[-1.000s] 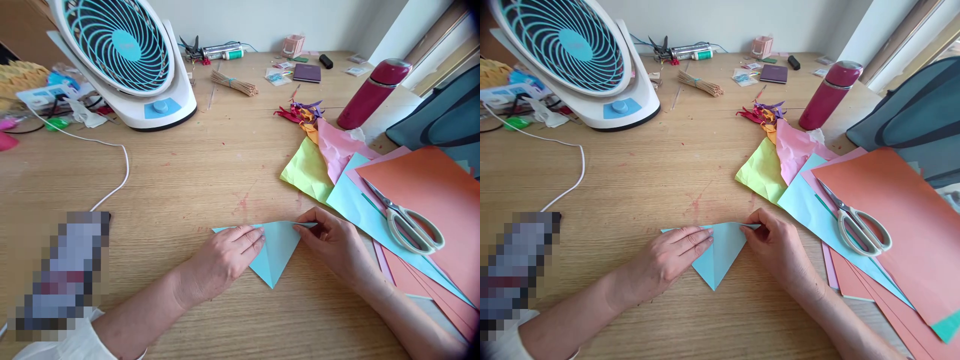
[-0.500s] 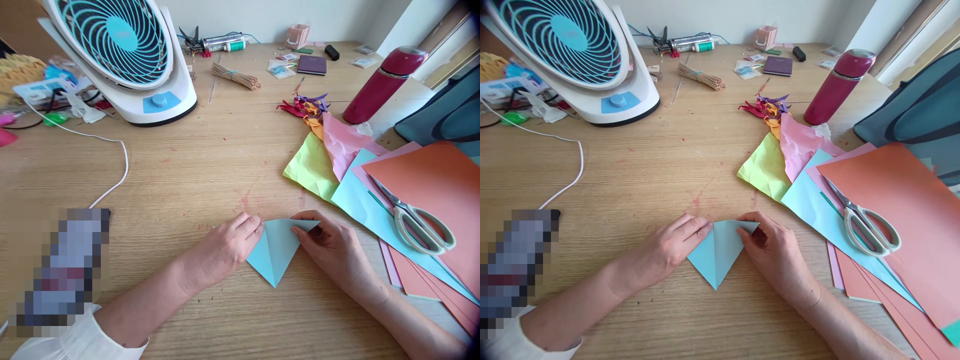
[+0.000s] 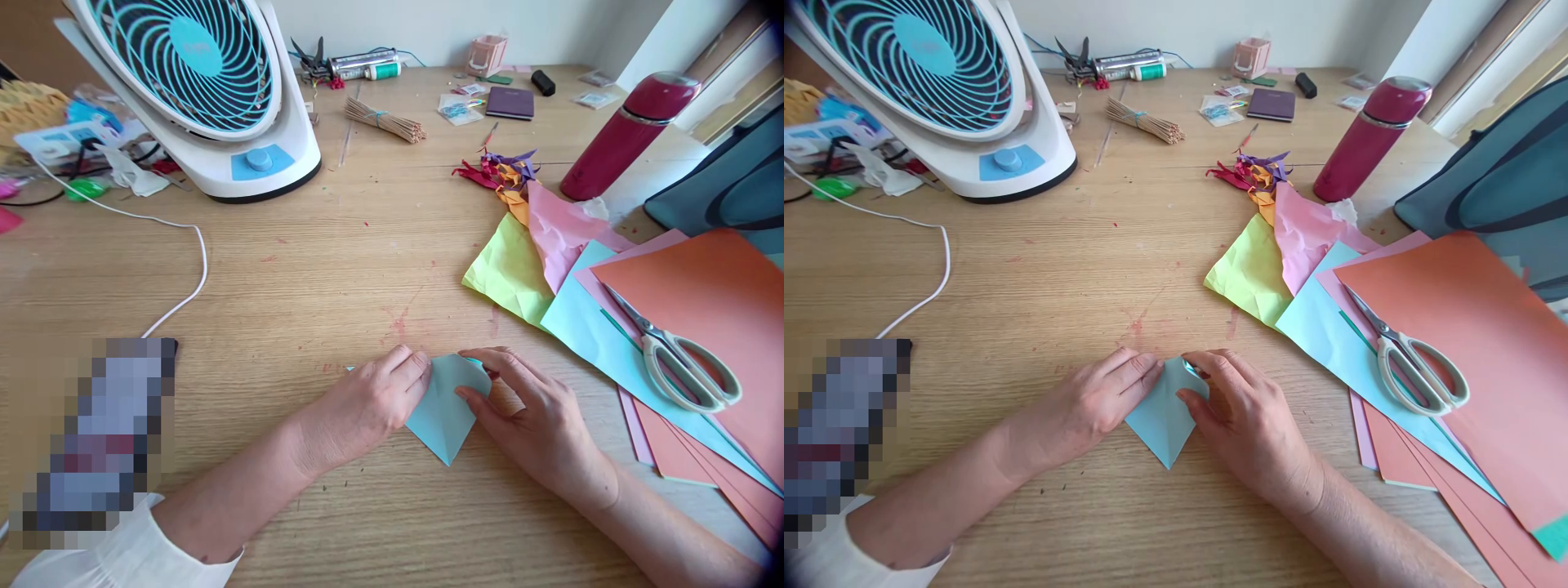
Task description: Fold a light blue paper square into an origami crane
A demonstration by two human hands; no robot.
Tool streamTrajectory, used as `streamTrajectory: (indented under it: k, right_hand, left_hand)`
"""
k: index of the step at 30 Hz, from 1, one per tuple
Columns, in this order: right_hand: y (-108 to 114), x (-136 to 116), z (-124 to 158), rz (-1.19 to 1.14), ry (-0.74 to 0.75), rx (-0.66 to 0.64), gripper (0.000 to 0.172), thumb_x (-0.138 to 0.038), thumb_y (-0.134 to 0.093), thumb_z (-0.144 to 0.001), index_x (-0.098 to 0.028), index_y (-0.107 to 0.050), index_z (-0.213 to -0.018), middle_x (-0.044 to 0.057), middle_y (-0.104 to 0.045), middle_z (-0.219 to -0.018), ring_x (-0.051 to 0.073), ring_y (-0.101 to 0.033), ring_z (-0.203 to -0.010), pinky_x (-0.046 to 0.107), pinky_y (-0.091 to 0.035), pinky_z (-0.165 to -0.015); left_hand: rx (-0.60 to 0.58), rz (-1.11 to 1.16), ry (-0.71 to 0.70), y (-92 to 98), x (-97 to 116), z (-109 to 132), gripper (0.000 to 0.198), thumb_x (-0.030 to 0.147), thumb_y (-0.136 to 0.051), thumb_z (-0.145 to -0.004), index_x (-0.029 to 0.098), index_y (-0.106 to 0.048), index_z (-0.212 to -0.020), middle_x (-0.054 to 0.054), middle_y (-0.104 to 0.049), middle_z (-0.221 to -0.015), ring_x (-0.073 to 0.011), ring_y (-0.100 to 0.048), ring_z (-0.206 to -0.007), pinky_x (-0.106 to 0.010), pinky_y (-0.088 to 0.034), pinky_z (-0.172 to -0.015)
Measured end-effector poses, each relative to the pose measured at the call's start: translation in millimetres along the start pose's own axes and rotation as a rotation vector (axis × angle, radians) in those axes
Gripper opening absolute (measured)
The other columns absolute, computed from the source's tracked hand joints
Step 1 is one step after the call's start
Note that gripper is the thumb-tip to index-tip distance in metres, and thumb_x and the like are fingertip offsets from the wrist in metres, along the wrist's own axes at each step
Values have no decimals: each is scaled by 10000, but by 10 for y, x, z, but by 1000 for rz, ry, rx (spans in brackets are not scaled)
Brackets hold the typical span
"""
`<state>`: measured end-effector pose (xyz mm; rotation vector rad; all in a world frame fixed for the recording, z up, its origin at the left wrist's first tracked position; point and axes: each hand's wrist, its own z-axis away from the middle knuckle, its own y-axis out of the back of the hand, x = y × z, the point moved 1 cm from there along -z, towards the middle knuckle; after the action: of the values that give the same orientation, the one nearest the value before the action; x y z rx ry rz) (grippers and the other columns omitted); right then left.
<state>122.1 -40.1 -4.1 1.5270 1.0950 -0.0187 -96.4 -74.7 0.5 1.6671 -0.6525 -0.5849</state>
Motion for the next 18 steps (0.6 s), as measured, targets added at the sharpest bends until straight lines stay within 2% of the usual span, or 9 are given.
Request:
streamTrajectory:
  k: [7, 12, 15, 18]
  right_hand:
    - [-58, 5, 23, 2, -3, -49, 278, -136, -469, -967, -261, -562, -1199, 56, -663, -1066, 180, -674, -861, 292, -565, -752]
    - [-46, 19, 21, -87, 130, -113, 433, 2, -417, -881, -226, -578, -1212, 90, -629, -1135, 196, -647, -983, 327, -565, -814]
    - [-36, 19, 18, -98, 214, -114, 405, 17, -436, -883, -192, -603, -1187, 99, -628, -1128, 196, -630, -994, 334, -556, -823]
    - [-38, 26, 28, -109, 227, -122, 379, 14, -467, -890, -177, -610, -1185, 102, -629, -1135, 191, -622, -1009, 325, -548, -844]
  left_hand:
    - [-5, -86, -9, 8, 11, 5, 344, 25, -303, -964, 89, -607, -1112, -123, -669, -1120, -231, -619, -1043, -339, -557, -819]
    - [-11, -147, -20, 52, 25, -8, 336, 6, -334, -947, 75, -609, -1126, -119, -676, -1097, -226, -623, -990, -331, -544, -762]
    - [-26, -177, -26, 65, 35, -11, 331, 6, -352, -940, 75, -614, -1131, -113, -677, -1094, -219, -625, -965, -316, -538, -715]
    - [-37, -193, -35, 47, 38, 3, 342, 9, -358, -932, 69, -606, -1161, -117, -668, -1137, -218, -620, -998, -311, -544, -733]
